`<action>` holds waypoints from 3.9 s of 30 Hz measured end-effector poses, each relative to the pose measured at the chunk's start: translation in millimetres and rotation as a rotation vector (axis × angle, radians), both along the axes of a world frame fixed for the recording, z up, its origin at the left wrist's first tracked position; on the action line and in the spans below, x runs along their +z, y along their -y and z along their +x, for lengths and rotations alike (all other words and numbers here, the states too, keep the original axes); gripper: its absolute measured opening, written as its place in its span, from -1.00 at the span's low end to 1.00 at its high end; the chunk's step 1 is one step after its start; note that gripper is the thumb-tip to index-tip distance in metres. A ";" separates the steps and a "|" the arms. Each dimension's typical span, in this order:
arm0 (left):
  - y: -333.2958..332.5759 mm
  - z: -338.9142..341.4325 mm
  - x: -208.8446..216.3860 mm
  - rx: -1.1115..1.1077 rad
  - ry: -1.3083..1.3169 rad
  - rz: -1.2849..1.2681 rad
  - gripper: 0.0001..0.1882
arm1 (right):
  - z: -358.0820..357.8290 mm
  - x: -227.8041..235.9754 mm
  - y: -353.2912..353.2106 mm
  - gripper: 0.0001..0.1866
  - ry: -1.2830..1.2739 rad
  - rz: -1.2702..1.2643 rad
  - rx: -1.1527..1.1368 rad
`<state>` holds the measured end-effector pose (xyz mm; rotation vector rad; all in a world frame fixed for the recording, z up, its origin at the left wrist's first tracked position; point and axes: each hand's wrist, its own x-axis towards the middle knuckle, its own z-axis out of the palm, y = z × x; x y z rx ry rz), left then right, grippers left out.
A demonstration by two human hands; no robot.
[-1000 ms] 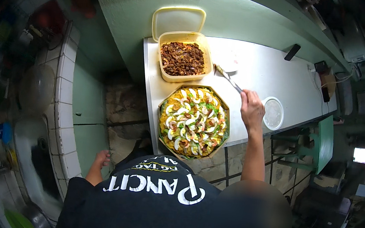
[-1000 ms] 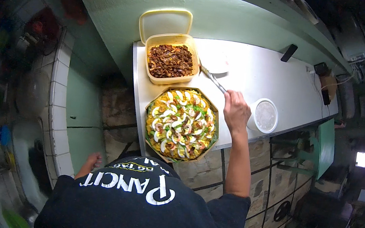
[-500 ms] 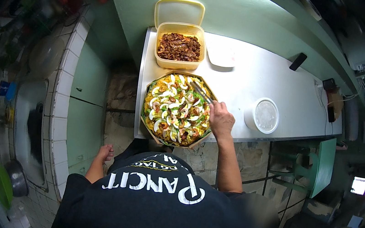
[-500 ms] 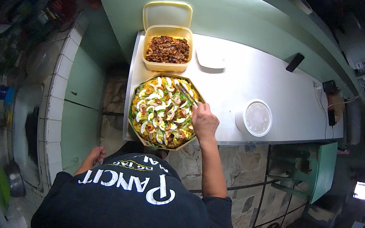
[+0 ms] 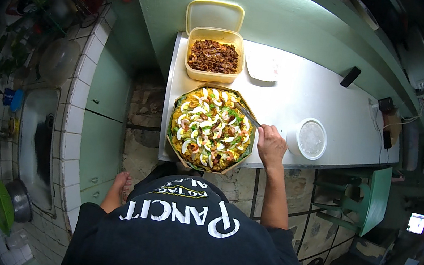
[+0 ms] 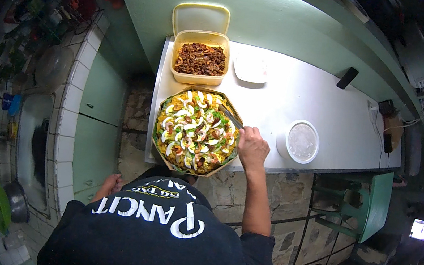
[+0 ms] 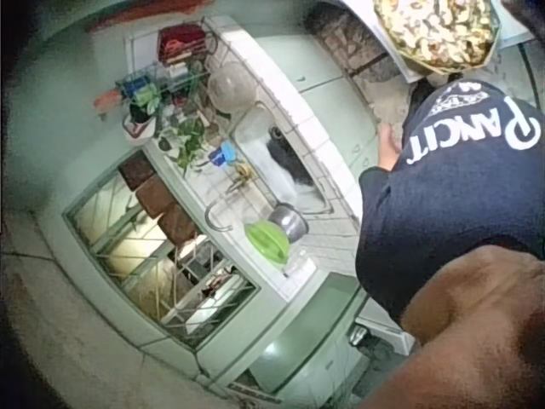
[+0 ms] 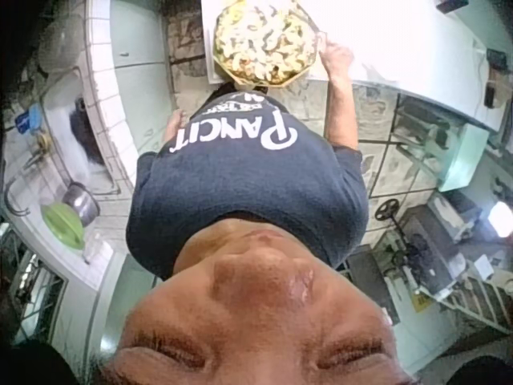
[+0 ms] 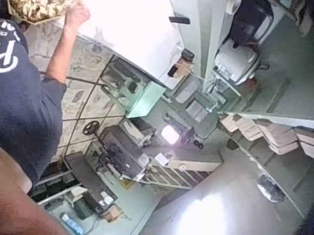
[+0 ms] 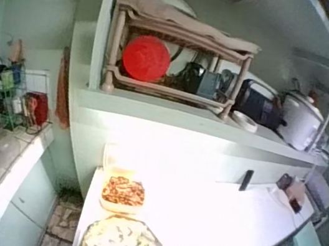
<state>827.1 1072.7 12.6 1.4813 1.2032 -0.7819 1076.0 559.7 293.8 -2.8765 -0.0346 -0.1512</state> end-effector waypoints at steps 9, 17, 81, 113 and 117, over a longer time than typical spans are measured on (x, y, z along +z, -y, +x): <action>-9.0 46.0 -3.5 -0.062 0.009 -0.060 -0.68 | 12.8 8.2 14.7 -0.74 -0.066 0.060 -0.034; -26.8 48.9 -8.6 -0.057 -0.047 -0.065 -0.65 | 123.8 15.1 -27.0 -0.76 0.379 0.216 0.062; -55.7 42.8 -5.5 -0.115 0.002 -0.060 -0.63 | -79.3 -4.2 -65.2 -0.88 0.042 0.249 0.180; -82.0 49.3 -2.3 0.039 -0.040 -0.066 -0.65 | 192.9 -21.2 -153.5 -0.70 0.000 -0.118 0.113; -91.4 47.9 -5.3 0.052 -0.042 -0.070 -0.65 | 199.6 -20.1 -167.5 -0.73 0.026 -0.060 0.159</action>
